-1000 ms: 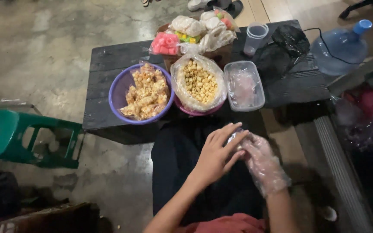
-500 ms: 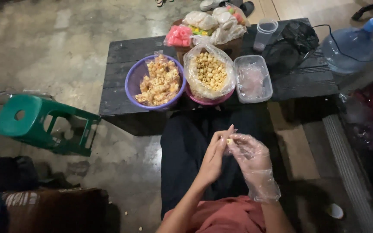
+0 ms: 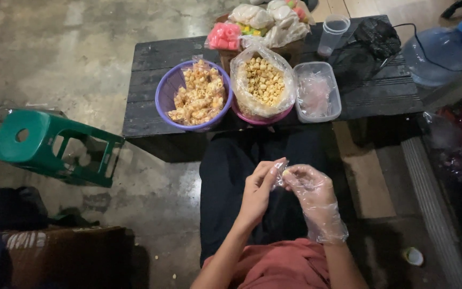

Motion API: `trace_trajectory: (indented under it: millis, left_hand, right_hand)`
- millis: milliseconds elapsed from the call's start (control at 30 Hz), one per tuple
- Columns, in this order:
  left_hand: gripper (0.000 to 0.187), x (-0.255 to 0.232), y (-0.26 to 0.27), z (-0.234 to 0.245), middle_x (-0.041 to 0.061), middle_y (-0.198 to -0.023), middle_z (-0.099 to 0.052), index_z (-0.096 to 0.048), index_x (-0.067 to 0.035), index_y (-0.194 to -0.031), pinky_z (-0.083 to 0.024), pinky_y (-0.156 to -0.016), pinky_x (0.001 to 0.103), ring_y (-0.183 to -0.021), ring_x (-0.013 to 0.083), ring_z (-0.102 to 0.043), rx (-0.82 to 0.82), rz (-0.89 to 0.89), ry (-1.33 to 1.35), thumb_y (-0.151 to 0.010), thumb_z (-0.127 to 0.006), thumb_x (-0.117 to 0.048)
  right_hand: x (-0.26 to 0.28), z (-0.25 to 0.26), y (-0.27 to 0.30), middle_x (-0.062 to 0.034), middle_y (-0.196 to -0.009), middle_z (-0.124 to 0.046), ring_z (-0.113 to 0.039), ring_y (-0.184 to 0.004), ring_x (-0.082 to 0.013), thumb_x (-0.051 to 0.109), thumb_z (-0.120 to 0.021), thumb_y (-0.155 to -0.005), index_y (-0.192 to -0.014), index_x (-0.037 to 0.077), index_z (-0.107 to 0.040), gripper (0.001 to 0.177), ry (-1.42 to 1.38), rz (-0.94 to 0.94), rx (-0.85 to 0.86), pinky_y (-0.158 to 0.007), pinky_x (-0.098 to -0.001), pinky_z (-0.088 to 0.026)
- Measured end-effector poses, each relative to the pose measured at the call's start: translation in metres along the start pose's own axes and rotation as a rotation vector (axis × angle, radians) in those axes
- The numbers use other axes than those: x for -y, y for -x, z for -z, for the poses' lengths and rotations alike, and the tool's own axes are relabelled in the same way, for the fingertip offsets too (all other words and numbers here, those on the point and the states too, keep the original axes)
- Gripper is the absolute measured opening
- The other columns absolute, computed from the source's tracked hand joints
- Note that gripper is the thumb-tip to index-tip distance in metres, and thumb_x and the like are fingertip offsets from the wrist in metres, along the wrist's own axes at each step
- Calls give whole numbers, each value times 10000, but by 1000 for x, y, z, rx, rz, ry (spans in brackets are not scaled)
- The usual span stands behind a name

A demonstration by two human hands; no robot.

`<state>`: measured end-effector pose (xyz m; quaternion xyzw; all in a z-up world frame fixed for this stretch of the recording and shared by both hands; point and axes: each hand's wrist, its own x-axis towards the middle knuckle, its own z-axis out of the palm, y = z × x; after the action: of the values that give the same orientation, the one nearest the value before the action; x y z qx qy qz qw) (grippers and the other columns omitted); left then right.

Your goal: Manually portioning and packaging small snack items into plastic bags.

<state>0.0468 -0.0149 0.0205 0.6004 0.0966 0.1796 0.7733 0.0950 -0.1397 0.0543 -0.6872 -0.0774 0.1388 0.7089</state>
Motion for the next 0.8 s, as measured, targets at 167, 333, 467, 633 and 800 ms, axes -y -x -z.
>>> trace_trajectory:
  millis: [167,333,467,633,800]
  left_hand:
    - [318,4,-3,-2,93,-1108,-662,-731,-72,-1310,-510,-925,315,-1055,141,-609,-67,-17,-28,-1013,-658,-160]
    - [416,17,-5,-3,85,-1150,-672,-687,-95,-1368,-520,-924,317,-1085,146,-631,-134,-117,-111,-955,-734,-113]
    - [492,35,-9,-2,93,-1000,-710,-653,-63,-1363,-567,-800,297,-906,143,-637,-185,61,80,-889,-783,-74]
    - [193,26,-15,-6,13,-903,-708,-750,-42,-1048,-517,-702,221,-792,71,-624,-256,243,163,-906,-772,-172]
    - [132,33,-23,-23,62,-938,-650,-570,-81,-1037,-503,-820,271,-866,126,-616,-164,-121,27,-1071,-527,-201]
  right_hand:
    - [7,-4,-2,-184,-847,-762,-744,-751,-202,16,-768,-897,-1060,-42,-755,174,45,-35,-13,-690,-310,-626]
    - [-9,1,-10,-192,-870,-763,-748,-751,-223,22,-766,-905,-1069,-35,-754,173,59,-72,-44,-689,-306,-620]
    - [-25,12,-15,-149,-826,-726,-705,-716,-183,34,-714,-943,-1100,-37,-729,173,54,-15,-23,-649,-278,-592]
    - [-2,13,-1,-30,-727,-534,-509,-655,-115,137,-568,-1019,-1174,54,-681,210,105,-67,126,-662,-252,-438]
    - [-44,19,-5,-66,-793,-592,-584,-653,-138,108,-630,-966,-1411,-6,-490,479,-20,-73,262,-668,-268,-507]
